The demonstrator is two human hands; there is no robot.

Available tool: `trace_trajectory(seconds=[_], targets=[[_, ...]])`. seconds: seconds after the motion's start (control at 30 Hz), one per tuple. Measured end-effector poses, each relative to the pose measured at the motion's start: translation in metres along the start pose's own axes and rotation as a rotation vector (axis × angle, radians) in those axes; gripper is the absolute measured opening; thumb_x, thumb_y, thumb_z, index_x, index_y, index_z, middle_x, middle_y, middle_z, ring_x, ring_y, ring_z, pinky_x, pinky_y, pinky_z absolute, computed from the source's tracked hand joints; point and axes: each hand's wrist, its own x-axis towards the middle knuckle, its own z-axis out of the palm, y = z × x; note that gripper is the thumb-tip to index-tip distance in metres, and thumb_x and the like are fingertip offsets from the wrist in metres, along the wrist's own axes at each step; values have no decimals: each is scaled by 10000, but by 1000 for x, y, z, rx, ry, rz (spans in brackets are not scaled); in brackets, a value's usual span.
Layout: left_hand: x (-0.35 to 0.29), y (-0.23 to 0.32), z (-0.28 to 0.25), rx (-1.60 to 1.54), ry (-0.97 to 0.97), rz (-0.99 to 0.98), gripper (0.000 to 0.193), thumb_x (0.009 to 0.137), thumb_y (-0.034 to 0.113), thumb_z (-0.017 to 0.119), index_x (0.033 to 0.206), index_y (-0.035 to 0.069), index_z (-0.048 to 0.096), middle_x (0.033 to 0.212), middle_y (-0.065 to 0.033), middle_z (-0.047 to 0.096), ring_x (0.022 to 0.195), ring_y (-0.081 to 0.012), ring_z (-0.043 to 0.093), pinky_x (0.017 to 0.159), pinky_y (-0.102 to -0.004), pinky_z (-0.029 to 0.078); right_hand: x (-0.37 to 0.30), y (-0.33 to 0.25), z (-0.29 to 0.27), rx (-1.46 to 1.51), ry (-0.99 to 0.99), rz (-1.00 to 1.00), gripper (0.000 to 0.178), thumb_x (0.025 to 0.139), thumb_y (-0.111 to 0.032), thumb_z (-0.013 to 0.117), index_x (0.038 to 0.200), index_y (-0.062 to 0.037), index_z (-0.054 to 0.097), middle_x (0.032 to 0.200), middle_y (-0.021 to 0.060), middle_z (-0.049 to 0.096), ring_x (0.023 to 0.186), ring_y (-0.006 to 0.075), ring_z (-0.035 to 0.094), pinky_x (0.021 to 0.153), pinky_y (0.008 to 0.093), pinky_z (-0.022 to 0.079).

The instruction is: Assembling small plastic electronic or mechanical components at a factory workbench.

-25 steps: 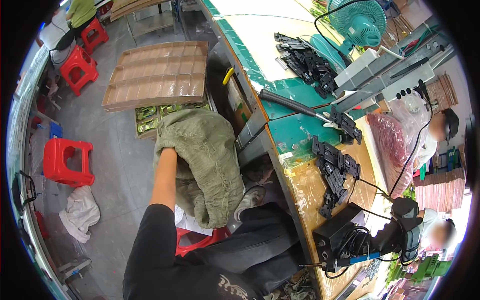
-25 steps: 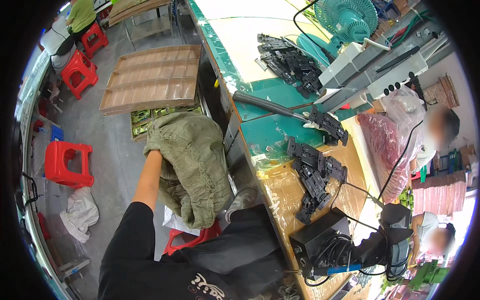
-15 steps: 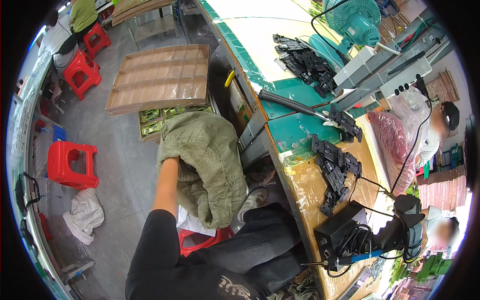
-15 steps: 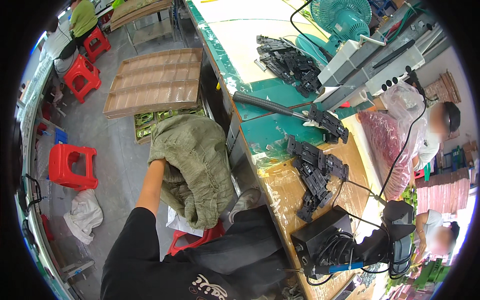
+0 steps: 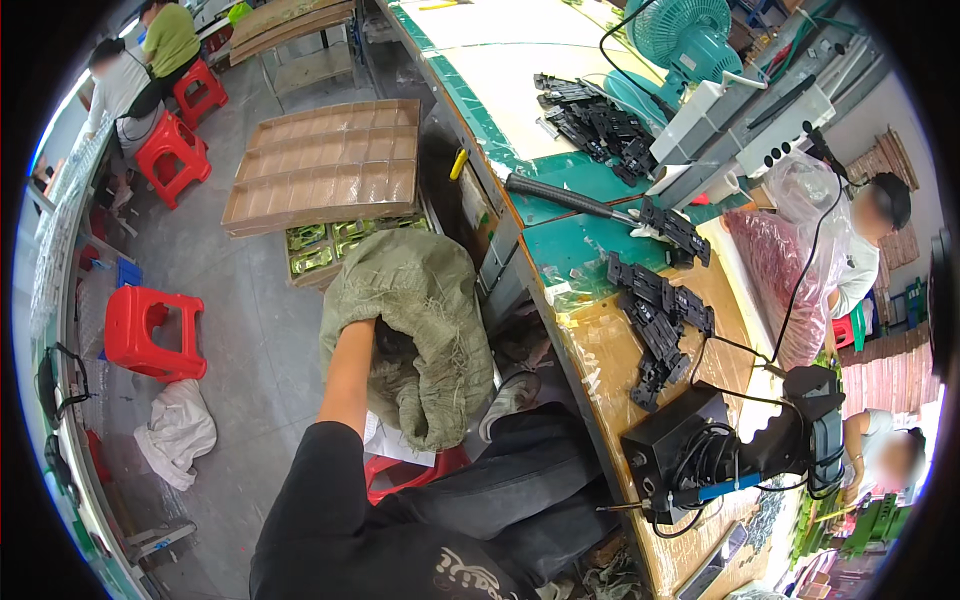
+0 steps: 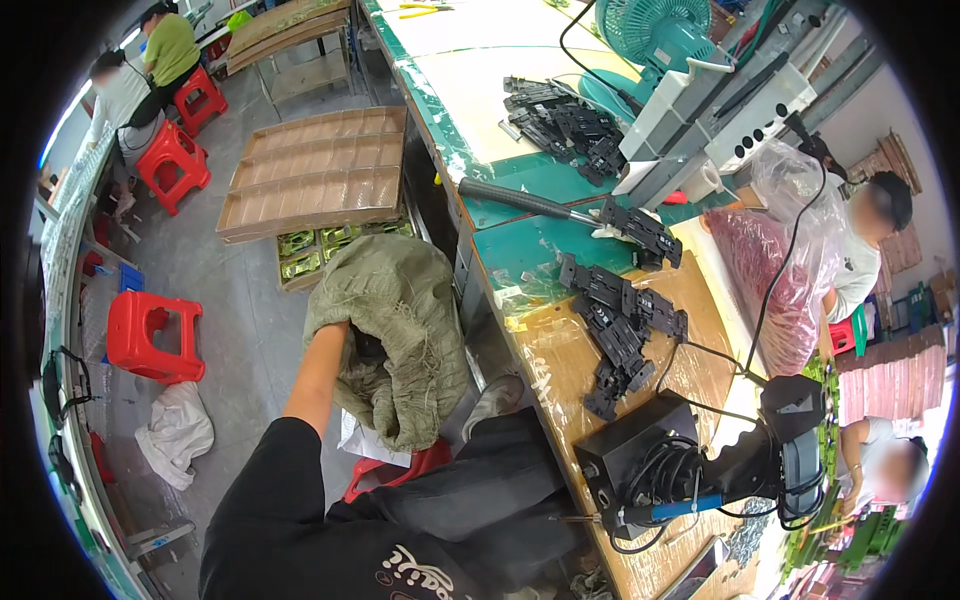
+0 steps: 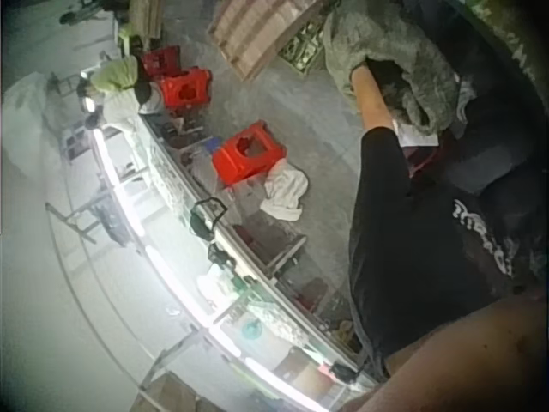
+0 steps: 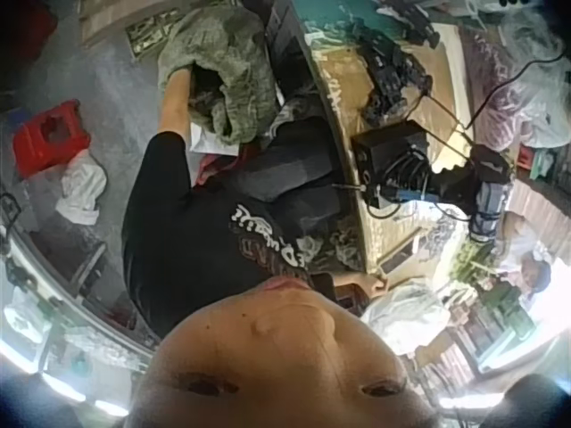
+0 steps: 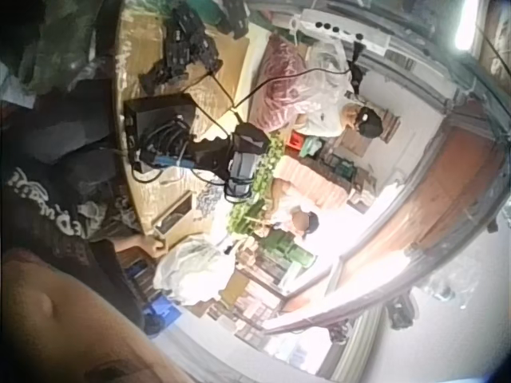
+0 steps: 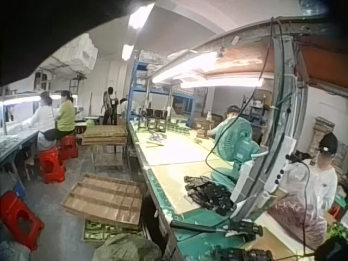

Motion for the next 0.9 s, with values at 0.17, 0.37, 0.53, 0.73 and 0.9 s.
trace_trajectory(seconds=[0.17, 0.37, 0.53, 0.73, 0.9], targets=[[-13, 5, -17, 25, 9, -4, 303, 769, 181, 479, 1020, 32, 560, 1029, -217, 547, 965, -337, 526, 824, -401, 415, -10, 3, -1, 0, -14, 22, 296, 811, -145, 433, 596, -10, 586, 554, 89, 543, 447, 202, 462, 455, 308, 389], [21, 19, -49, 75, -51, -94, 306, 771, 186, 479, 1024, 32, 558, 1035, -218, 544, 969, -336, 524, 824, -402, 414, -5, 19, 3, 40, -122, -5, 297, 812, -144, 431, 598, -6, 584, 554, 91, 541, 446, 202, 460, 456, 308, 388], [51, 64, -44, 117, -94, -152, 308, 773, 189, 479, 1027, 32, 556, 1041, -219, 542, 972, -336, 522, 824, -402, 414, -4, 6, 4, 60, -202, -19, 298, 813, -143, 429, 599, -3, 583, 553, 92, 540, 445, 202, 458, 457, 308, 388], [29, 91, -49, 136, -97, -130, 311, 775, 194, 480, 1031, 33, 554, 1047, -220, 539, 977, -335, 520, 824, -402, 413, -3, 13, 6, 98, -150, -112, 410, 887, -237, 402, 585, -7, 558, 539, 69, 520, 434, 187, 450, 436, 294, 377], [8, 115, -46, 140, -97, -120, 314, 777, 198, 480, 1034, 33, 553, 1052, -221, 536, 980, -335, 519, 824, -402, 412, -18, 73, 18, -36, -214, -175, 355, 862, -161, 406, 569, -14, 543, 536, 75, 513, 422, 173, 453, 407, 293, 377]])
